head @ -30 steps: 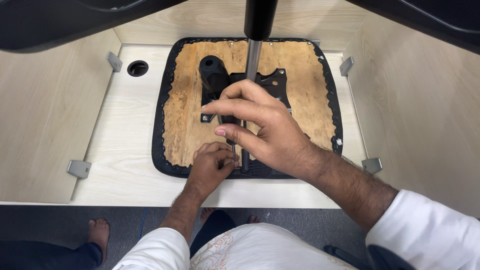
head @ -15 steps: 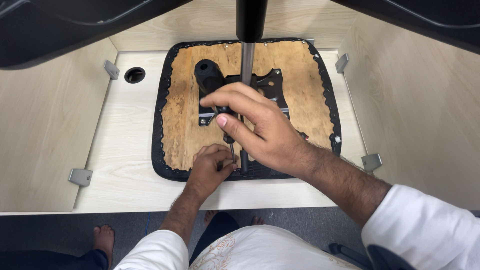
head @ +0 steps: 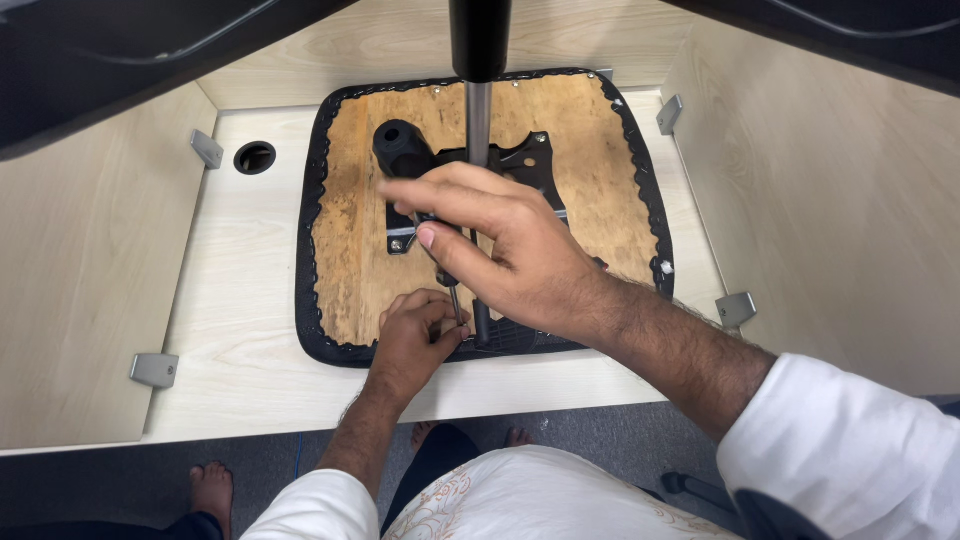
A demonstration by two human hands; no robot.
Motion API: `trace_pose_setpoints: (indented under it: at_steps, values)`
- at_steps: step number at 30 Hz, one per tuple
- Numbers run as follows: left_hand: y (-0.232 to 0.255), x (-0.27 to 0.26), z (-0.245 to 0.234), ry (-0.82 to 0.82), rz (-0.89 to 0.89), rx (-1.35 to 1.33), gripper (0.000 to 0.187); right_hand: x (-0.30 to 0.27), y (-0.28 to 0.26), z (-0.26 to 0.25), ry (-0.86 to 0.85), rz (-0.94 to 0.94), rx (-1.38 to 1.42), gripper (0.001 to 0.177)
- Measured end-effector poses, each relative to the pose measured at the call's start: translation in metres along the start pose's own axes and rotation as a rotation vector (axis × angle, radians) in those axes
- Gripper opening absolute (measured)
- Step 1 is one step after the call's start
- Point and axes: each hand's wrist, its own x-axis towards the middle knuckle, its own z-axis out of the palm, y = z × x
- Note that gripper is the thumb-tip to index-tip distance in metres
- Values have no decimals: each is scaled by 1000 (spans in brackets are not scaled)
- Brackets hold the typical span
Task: The person uses a screwdriver and an Allen key to tighten screws into the base of an office chair. They work on multiple screw locations on the chair's mounting plate, securing it to the wooden base.
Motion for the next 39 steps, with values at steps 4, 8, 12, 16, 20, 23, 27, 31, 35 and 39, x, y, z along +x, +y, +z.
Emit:
trace_pose_setpoints:
  at_steps: [4, 8, 12, 16, 20, 23, 27, 31, 35, 39]
  values:
    - [0, 0, -1, -3, 4, 1, 20, 2, -1, 0, 14, -37, -62, 34]
    - [-1, 2, 0, -22, -8, 27, 24, 0, 2, -1, -5, -52, 14, 26]
    - [-3, 2, 0, -31, -14, 34, 24, -4, 3, 1, 19, -89, -111, 31]
    - [-5, 3, 1, -40, -28, 36, 23, -10, 4, 0, 5, -21, -12, 36]
    - [-4, 2, 1, -44, -43, 44, 24, -9, 2, 0, 31, -36, -7, 21]
    - [-2, 3, 1, -33, -31, 42, 24, -6, 1, 0, -30, 36, -51, 38]
    - [0, 1, 0, -63, -74, 37, 24, -7, -2, 2, -30, -11, 30, 33]
    - [2, 1, -2, -62, -66, 28, 22, -6, -2, 2, 2, -22, -18, 31]
    - [4, 1, -3, -34, -42, -6, 20, -4, -1, 2, -44, 68, 47, 38]
    - [6, 0, -4, -40, -58, 5, 20, -3, -2, 2, 4, -83, 7, 32]
